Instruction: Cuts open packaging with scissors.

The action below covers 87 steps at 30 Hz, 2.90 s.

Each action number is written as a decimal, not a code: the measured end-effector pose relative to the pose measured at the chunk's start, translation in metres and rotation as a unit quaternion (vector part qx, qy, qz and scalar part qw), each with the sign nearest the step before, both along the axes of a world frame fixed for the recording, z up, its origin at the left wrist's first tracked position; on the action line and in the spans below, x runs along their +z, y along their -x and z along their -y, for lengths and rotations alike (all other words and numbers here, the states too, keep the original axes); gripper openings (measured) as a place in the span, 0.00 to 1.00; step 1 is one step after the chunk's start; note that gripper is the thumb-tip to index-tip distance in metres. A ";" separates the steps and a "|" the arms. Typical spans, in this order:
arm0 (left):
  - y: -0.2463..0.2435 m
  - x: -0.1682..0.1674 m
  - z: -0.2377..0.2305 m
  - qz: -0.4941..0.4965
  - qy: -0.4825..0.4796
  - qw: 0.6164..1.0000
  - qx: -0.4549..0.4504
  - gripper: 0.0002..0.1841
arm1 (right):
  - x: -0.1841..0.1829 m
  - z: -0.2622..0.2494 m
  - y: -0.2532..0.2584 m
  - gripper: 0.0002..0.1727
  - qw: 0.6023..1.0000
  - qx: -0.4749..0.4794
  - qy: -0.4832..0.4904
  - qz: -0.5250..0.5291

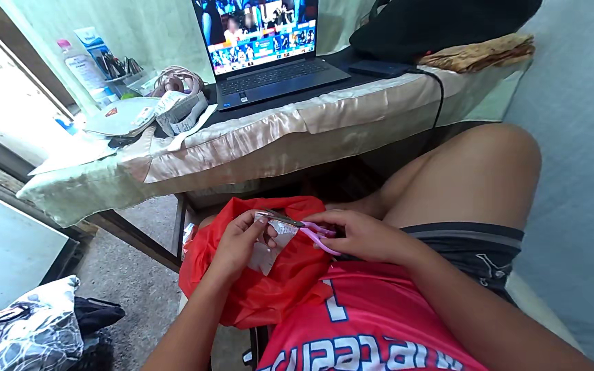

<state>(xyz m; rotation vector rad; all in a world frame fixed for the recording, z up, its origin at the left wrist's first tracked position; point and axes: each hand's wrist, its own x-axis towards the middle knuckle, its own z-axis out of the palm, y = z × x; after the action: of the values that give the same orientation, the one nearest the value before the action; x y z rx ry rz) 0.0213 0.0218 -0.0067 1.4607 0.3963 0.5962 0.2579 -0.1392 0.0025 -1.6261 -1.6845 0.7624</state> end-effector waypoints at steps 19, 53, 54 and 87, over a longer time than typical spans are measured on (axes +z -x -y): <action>0.000 -0.001 0.002 -0.020 -0.015 1.000 0.007 0.13 | -0.002 0.000 0.002 0.26 1.000 0.001 -0.009 -0.007; 0.001 0.002 0.005 -0.085 -0.058 0.995 0.015 0.12 | -0.007 0.001 0.000 0.28 1.000 0.009 -0.005 -0.003; 0.001 0.002 0.005 -0.086 -0.061 0.994 0.015 0.12 | -0.006 0.001 0.000 0.28 1.000 0.008 -0.003 -0.002; 0.001 0.002 0.004 -0.085 -0.087 0.993 -0.002 0.13 | -0.001 0.000 -0.002 0.20 1.000 -0.009 0.004 0.030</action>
<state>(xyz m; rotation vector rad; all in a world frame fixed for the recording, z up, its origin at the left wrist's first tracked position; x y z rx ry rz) 0.0203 0.0175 -0.0045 1.6862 0.4835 0.5157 0.2597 -0.1396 0.0012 -1.6820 -1.7084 0.7186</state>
